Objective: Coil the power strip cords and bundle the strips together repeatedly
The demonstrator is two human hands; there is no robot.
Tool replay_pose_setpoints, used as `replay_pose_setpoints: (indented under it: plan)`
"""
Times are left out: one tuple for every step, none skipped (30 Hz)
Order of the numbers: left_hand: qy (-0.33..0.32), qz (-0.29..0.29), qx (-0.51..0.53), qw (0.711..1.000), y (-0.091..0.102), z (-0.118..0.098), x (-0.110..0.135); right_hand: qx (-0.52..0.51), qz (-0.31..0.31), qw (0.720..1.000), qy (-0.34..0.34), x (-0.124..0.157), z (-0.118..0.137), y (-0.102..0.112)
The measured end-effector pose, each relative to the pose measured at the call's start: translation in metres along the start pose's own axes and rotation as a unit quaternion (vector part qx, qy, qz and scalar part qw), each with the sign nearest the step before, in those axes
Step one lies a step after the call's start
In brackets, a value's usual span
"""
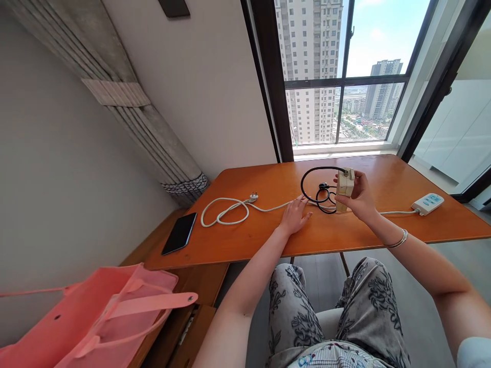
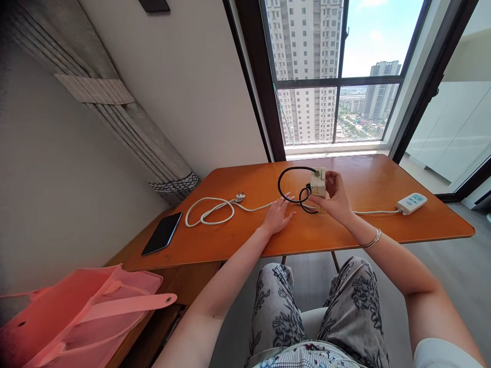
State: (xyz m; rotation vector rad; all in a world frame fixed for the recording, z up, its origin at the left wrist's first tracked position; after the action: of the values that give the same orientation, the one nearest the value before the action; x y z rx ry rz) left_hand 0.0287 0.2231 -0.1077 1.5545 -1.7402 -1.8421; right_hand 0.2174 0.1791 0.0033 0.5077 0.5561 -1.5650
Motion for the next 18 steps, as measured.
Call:
replay_pose_setpoints:
  plan:
    - [-0.004, 0.002, -0.002, 1.0, 0.0, -0.002, 0.0, -0.018, 0.001, 1.0, 0.0, 0.004, 0.008, 0.0]
    - [-0.007, 0.003, -0.004, 1.0, 0.0, -0.005, 0.0, -0.036, -0.003, 0.999, 0.0, 0.009, 0.016, 0.002]
    - [-0.009, 0.002, -0.004, 1.0, 0.0, -0.006, 0.0, -0.055, -0.009, 0.998, -0.001, 0.013, 0.025, 0.004]
    - [-0.008, 0.001, -0.002, 1.0, 0.001, -0.008, 0.0, -0.073, -0.015, 0.997, -0.002, 0.018, 0.034, 0.007]
    - [-0.005, -0.002, 0.002, 1.0, 0.002, -0.008, -0.001, -0.091, -0.018, 0.996, -0.006, 0.023, 0.042, 0.01]
    - [0.0, -0.005, 0.009, 1.0, 0.003, -0.009, -0.002, -0.107, -0.019, 0.994, -0.011, 0.028, 0.05, 0.012]
    - [0.005, -0.008, 0.017, 1.0, 0.004, -0.01, -0.003, -0.12, -0.016, 0.993, -0.016, 0.033, 0.057, 0.014]
    - [0.007, -0.01, 0.027, 1.0, 0.004, -0.013, -0.005, -0.131, -0.011, 0.991, -0.02, 0.037, 0.064, 0.016]
    - [0.008, -0.01, 0.037, 0.999, 0.004, -0.016, -0.006, -0.139, -0.006, 0.99, -0.024, 0.041, 0.069, 0.018]
    - [0.008, -0.009, 0.047, 0.999, 0.002, -0.02, -0.008, -0.144, -0.003, 0.989, -0.027, 0.044, 0.074, 0.021]
    - [0.007, -0.005, 0.06, 0.998, -0.001, -0.025, -0.011, -0.146, -0.001, 0.989, -0.028, 0.047, 0.077, 0.023]
    - [0.006, -0.001, 0.074, 0.997, -0.005, -0.031, -0.013, -0.146, -0.003, 0.989, -0.029, 0.05, 0.079, 0.026]
    - [0.006, 0.003, 0.091, 0.996, -0.01, -0.037, -0.016, -0.144, -0.007, 0.989, -0.03, 0.051, 0.081, 0.029]
    - [0.009, 0.007, 0.113, 0.994, -0.016, -0.042, -0.02, -0.141, -0.014, 0.989, -0.029, 0.052, 0.081, 0.033]
    - [0.012, 0.012, 0.137, 0.99, -0.023, -0.048, -0.024, -0.139, -0.02, 0.99, -0.029, 0.053, 0.082, 0.036]
    - [0.014, 0.02, 0.163, 0.986, -0.03, -0.053, -0.029, -0.136, -0.026, 0.99, -0.028, 0.054, 0.082, 0.039]
    - [0.014, 0.03, 0.19, 0.981, -0.037, -0.059, -0.034, -0.132, -0.029, 0.99, -0.026, 0.054, 0.082, 0.042]
    - [0.011, 0.042, 0.22, 0.975, -0.043, -0.064, -0.04, -0.127, -0.031, 0.991, -0.024, 0.055, 0.082, 0.044]
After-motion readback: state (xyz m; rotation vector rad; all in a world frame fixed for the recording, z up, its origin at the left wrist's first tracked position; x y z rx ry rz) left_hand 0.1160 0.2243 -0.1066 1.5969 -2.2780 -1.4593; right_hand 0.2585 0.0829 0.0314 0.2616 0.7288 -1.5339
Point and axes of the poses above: each hand's wrist, its own x-axis away from the middle knuckle, its own y-axis out of the back of the hand, z = x × y, the point moved 10 cm from there along -x, towards the middle knuckle, and after that the axes turned 3 degrees about -z, right-handed, at the moved point
